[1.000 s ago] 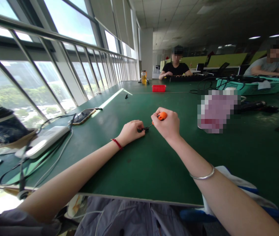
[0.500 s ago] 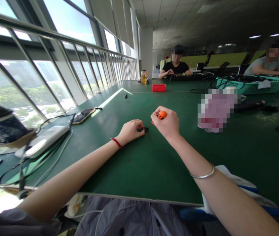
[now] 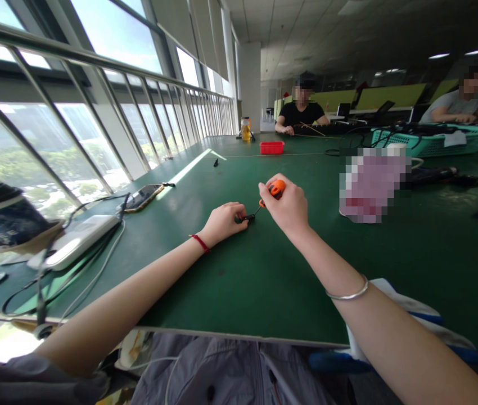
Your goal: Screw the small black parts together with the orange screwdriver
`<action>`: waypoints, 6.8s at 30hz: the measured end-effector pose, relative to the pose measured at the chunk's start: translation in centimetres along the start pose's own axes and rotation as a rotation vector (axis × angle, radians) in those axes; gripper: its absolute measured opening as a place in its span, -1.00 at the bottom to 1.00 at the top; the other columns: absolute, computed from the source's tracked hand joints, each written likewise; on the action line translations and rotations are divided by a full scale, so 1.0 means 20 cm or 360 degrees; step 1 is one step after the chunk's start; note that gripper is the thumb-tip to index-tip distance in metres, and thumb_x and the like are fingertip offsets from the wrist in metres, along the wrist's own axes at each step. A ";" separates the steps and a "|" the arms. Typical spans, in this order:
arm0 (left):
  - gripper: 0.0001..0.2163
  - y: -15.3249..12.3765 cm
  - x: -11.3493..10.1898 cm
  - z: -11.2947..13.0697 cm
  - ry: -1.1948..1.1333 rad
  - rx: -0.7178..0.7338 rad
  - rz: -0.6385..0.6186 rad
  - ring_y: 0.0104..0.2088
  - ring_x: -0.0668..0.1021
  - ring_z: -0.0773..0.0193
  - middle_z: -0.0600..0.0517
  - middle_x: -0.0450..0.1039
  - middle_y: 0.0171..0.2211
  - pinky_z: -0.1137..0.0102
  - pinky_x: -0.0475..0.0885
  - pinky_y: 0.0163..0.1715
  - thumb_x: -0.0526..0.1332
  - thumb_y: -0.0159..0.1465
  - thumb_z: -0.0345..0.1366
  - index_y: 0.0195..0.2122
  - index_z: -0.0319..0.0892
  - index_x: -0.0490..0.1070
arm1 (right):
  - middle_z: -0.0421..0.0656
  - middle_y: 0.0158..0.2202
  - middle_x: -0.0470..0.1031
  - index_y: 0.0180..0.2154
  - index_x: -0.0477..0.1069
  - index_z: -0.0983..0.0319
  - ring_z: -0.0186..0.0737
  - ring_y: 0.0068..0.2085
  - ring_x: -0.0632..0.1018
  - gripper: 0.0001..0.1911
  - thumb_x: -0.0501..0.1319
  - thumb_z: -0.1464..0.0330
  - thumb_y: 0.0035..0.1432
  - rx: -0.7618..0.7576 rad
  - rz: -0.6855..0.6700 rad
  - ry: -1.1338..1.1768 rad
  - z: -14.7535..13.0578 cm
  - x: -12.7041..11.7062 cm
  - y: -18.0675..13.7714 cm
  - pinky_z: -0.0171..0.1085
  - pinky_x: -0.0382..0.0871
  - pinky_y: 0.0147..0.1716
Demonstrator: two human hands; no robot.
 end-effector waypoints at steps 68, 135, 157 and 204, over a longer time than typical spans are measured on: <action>-0.94 0.01 0.01 -0.03 -0.0036 0.0087 0.0025 -0.31 0.48 0.25 0.05 0.45 -0.37 0.44 0.33 -0.40 0.16 0.10 -0.31 -0.42 -0.15 0.39 | -0.24 -0.50 0.34 -0.31 0.33 0.15 -0.26 -0.50 0.38 -0.76 0.18 0.16 0.00 -0.0089 -0.0056 -0.0038 -0.04 0.01 -0.02 -0.26 0.25 -0.44; -0.93 0.01 0.00 -0.02 -0.0047 0.0035 -0.0032 -0.29 0.48 0.25 0.04 0.45 -0.34 0.44 0.35 -0.37 0.16 0.10 -0.31 -0.39 -0.15 0.40 | -0.26 -0.47 0.35 -0.12 0.26 0.15 -0.25 -0.51 0.39 -0.55 0.23 0.18 -0.08 -0.0101 0.0093 -0.0022 -0.01 0.01 -0.01 -0.20 0.29 -0.38; -0.94 0.01 0.01 -0.02 -0.0041 0.0076 0.0002 -0.31 0.48 0.26 0.06 0.45 -0.35 0.44 0.32 -0.41 0.16 0.10 -0.32 -0.41 -0.15 0.38 | -0.25 -0.49 0.34 -0.24 0.33 0.17 -0.29 -0.52 0.36 -0.74 0.20 0.26 -0.03 -0.0088 0.0034 0.0035 0.00 0.00 0.00 -0.27 0.25 -0.44; -0.94 0.01 0.01 -0.03 -0.0068 0.0087 0.0005 -0.33 0.46 0.29 0.07 0.43 -0.36 0.46 0.31 -0.42 0.16 0.10 -0.32 -0.41 -0.15 0.38 | -0.22 -0.45 0.42 -0.13 0.29 0.16 -0.22 -0.51 0.41 -0.59 0.22 0.22 -0.06 -0.0060 0.0090 -0.0009 0.00 0.00 -0.01 -0.24 0.26 -0.49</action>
Point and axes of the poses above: each hand's wrist, its own y-axis towards the middle knuckle, its own x-axis out of the palm, z = x × y, the point moved 2 cm from there along y, towards the middle knuckle
